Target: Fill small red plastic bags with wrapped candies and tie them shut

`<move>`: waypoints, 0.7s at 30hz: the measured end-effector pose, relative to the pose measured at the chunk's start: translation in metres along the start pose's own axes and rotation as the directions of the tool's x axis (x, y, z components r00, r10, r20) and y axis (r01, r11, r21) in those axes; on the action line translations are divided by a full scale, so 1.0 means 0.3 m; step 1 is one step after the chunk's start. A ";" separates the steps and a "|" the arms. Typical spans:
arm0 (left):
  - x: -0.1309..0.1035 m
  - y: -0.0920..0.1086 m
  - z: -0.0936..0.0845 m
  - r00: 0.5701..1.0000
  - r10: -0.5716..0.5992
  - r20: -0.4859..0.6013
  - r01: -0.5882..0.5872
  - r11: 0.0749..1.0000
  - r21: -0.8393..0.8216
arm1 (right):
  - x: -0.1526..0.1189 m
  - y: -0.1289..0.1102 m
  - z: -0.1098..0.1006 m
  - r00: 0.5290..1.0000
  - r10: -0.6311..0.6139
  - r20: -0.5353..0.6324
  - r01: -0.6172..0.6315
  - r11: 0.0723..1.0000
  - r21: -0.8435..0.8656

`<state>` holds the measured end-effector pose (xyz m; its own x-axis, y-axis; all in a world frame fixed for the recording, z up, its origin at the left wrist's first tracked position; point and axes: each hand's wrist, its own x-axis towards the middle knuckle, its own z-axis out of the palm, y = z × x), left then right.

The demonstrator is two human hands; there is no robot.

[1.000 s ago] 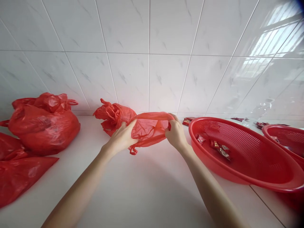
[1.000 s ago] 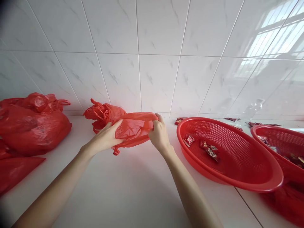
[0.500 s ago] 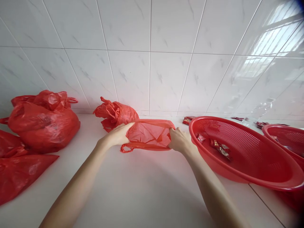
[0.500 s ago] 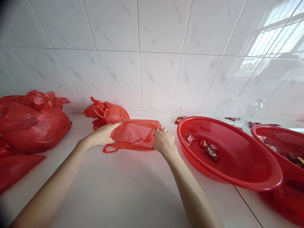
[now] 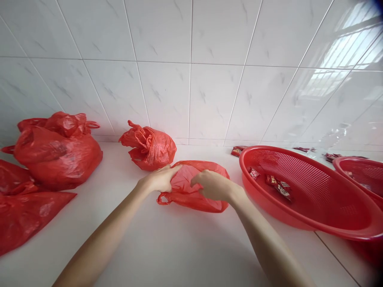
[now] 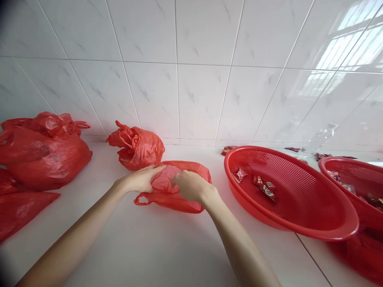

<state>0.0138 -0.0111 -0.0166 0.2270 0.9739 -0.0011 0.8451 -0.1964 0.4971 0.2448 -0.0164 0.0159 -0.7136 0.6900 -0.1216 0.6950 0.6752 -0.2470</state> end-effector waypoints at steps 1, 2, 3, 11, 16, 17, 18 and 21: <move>-0.002 0.005 -0.002 0.997 -0.038 0.060 0.035 0.998 0.051 | 0.016 0.007 0.019 0.993 0.067 0.098 -0.065 0.998 -0.025; -0.003 0.007 -0.006 0.992 -0.068 0.104 0.060 0.994 0.087 | 0.030 0.015 0.036 0.977 0.133 0.165 -0.125 0.990 -0.058; -0.005 0.005 -0.012 0.989 -0.087 0.117 0.075 0.992 0.099 | 0.040 0.024 0.049 0.961 0.191 0.202 -0.177 0.980 -0.089; -0.029 -0.020 -0.075 0.992 -0.051 0.115 0.035 0.990 0.139 | 0.060 0.057 0.070 0.912 0.343 0.227 -0.317 0.938 -0.143; -0.056 0.115 -0.059 0.959 0.283 -0.015 -0.280 0.954 0.110 | 0.054 0.040 0.058 0.920 0.327 0.216 -0.304 0.943 -0.132; -0.059 0.136 -0.050 0.944 0.329 -0.001 -0.327 0.940 0.102 | 0.048 0.038 0.053 0.925 0.316 0.210 -0.295 0.947 -0.125; -0.061 0.151 -0.041 0.935 0.352 0.030 -0.354 0.930 0.102 | 0.042 0.037 0.048 0.932 0.299 0.203 -0.281 0.953 -0.116; -0.056 0.155 -0.011 0.947 0.278 0.159 -0.302 0.941 0.156 | 0.022 0.033 0.031 0.960 0.222 0.171 -0.210 0.974 -0.086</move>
<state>0.0476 -0.0362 0.0095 0.5268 0.8500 -0.0012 0.8017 -0.4964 0.3329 0.2462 -0.0075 0.0035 -0.5454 0.7678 -0.3362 0.8345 0.5350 -0.1319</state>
